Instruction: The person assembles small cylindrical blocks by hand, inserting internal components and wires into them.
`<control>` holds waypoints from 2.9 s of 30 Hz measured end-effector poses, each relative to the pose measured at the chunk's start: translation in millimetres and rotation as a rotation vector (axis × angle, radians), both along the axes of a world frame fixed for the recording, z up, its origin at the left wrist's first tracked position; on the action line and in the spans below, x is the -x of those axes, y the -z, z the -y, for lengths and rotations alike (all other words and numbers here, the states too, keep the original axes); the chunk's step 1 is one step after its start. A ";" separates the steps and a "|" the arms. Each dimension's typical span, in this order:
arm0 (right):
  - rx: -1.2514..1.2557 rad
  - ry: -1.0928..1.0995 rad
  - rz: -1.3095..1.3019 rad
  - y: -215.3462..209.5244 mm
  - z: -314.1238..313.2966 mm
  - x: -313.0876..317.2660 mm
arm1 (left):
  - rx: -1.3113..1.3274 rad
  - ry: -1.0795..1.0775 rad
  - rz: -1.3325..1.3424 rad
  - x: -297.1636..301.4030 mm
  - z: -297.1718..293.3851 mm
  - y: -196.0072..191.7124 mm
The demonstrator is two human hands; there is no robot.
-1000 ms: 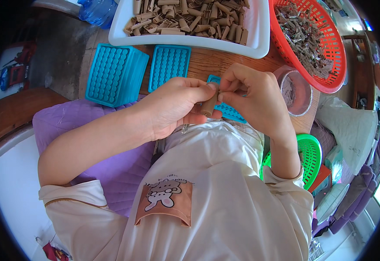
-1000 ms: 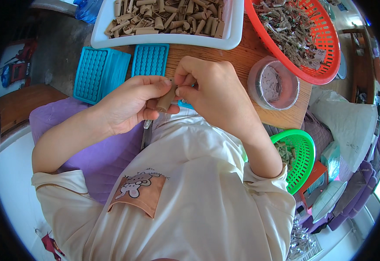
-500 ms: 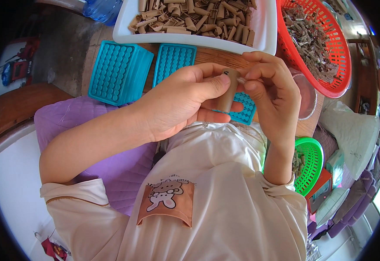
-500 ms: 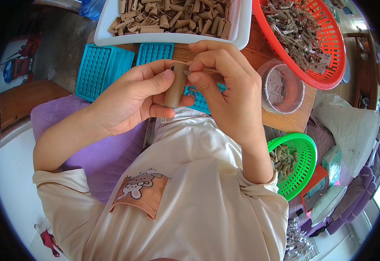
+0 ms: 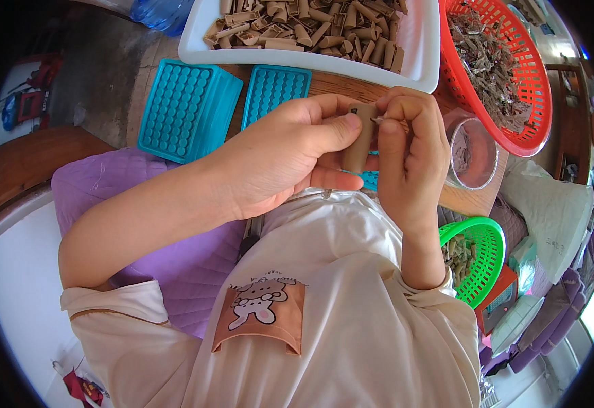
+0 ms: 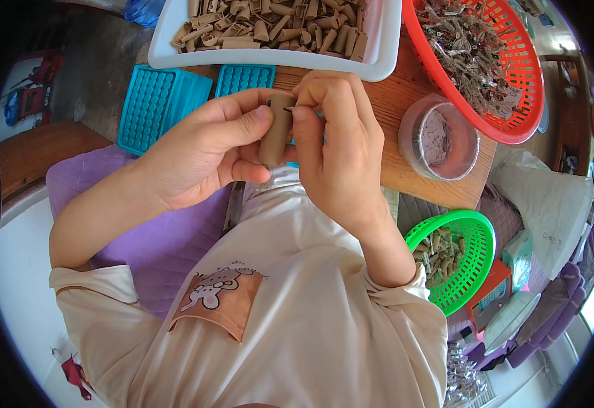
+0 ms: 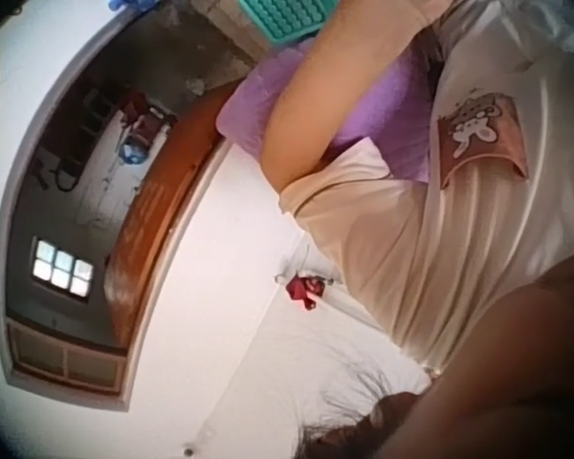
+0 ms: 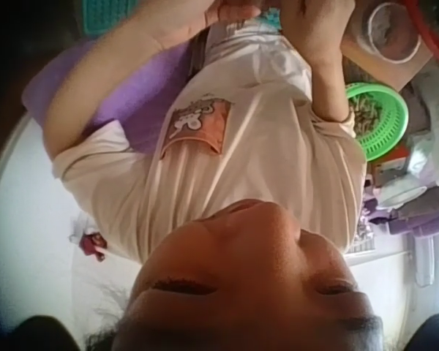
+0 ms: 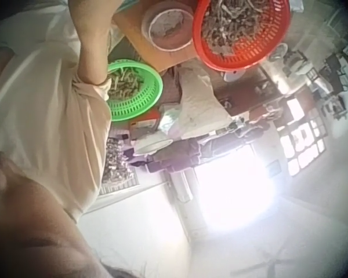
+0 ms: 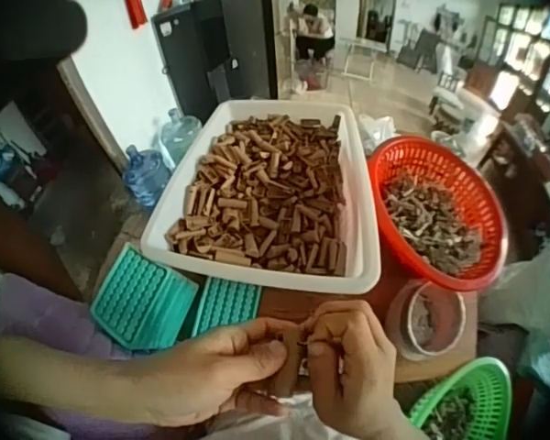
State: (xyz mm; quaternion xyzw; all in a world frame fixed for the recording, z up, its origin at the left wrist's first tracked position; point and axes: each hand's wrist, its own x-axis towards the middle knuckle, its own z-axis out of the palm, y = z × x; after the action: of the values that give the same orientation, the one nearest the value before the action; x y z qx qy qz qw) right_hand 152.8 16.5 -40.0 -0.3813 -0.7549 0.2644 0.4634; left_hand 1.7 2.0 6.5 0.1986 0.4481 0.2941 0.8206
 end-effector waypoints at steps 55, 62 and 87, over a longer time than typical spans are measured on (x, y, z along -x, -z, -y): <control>-0.008 -0.032 0.135 -16.0 32.1 -34.1 | -1.864 0.364 -0.885 8.3 -7.8 -4.1; 0.025 -0.123 0.319 -28.4 38.0 -41.4 | -1.958 0.483 -0.999 2.5 -0.9 -7.0; -0.284 -0.225 -0.359 -15.6 42.8 -26.5 | -1.921 0.254 -0.605 -3.4 16.8 3.1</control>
State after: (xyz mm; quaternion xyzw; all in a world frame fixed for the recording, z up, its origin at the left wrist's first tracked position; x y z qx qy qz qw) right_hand 179.3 -26.4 -24.4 -0.1730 -0.7278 0.2691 0.6067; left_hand 5.1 -14.7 3.4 0.8864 0.1865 0.3781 0.1913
